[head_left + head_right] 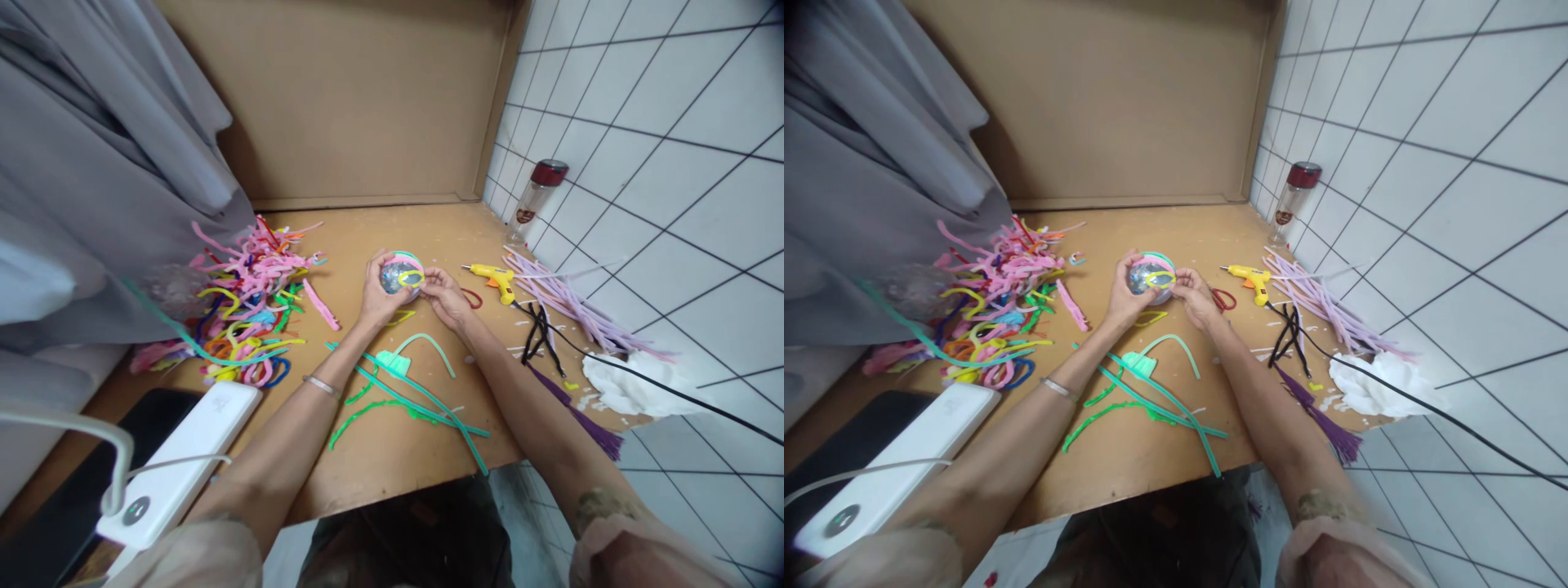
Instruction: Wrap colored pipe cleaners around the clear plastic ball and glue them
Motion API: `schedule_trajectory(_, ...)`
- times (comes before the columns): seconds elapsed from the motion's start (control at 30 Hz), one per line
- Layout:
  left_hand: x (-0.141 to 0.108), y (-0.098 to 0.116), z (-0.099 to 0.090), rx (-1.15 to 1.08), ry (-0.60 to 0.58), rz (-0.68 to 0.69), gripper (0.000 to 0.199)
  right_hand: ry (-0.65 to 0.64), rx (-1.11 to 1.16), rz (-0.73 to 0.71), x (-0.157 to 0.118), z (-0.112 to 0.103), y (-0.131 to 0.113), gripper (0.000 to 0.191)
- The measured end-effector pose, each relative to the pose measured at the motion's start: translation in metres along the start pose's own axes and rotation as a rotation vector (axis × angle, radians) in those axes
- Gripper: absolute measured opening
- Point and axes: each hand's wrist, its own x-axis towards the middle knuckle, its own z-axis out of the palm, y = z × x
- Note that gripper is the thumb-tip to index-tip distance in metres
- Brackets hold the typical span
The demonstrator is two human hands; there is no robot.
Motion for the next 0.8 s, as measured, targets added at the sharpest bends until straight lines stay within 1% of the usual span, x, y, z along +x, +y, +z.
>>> schedule_trajectory(0.17, -0.0002, 0.0011, 0.0000, -0.023, -0.003, -0.004, 0.071, 0.031, 0.008, -0.016, 0.0014, 0.0016, 0.0027, 0.039)
schedule_trajectory(0.43, -0.0006, 0.0021, 0.0017, -0.008, 0.001, -0.003, 0.067, 0.037, 0.024, 0.021, 0.0026, 0.0018, 0.0023, 0.042)
schedule_trajectory(0.67, -0.0011, 0.0032, 0.0023, 0.012, 0.010, -0.005, 0.073, 0.045, 0.055, 0.036, 0.0012, 0.0018, 0.0013, 0.043)
schedule_trajectory(0.8, -0.0015, 0.0043, 0.0035, 0.038, 0.016, 0.002, 0.072, 0.041, 0.054, 0.050, 0.0013, 0.0018, 0.0006, 0.043)
